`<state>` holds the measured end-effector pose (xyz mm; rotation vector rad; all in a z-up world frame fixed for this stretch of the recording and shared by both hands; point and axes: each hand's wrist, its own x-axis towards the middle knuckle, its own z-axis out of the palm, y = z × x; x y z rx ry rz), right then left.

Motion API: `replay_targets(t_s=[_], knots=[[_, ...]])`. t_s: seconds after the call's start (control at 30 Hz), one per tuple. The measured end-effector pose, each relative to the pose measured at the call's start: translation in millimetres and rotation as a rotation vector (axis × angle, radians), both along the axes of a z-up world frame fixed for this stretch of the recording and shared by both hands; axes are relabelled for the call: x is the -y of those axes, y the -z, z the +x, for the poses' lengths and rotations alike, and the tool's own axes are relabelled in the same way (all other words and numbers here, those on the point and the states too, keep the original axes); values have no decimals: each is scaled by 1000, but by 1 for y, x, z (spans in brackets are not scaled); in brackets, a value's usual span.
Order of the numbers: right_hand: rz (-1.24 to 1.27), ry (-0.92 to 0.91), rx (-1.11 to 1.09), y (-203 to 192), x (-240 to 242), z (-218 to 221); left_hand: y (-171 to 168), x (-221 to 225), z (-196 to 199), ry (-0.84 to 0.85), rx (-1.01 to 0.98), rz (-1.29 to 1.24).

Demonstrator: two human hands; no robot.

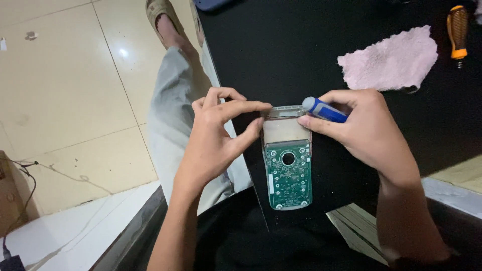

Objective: Reassembling a calculator by placing the PCB and screen into the front housing and using a screwdriver to fasten them.

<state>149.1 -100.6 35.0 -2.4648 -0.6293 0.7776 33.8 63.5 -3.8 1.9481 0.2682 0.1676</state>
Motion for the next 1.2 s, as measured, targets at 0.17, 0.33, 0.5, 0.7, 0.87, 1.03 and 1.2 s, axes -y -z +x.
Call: replay_targets(t_s=[0.17, 0.33, 0.5, 0.7, 0.87, 1.03, 1.2], knots=[[-78, 62, -97, -1, 0, 4, -4, 1, 0, 8, 14, 55], [-146, 51, -159, -4, -5, 7, -4, -1, 1, 32, -12, 63], [-125, 13, -119, 2, -1, 10, -5, -1, 1, 40, 1, 47], [-117, -46, -194, -3, -1, 12, -4, -2, 1, 43, -18, 56], [-164, -53, -93, -2, -4, 10, -5, -4, 2, 72, -14, 84], [-111, -54, -18, 0, -5, 5, -8, -7, 6, 94, 18, 118], [-36, -24, 46, 4, -5, 0, -8, -8, 7, 102, -4, 98]])
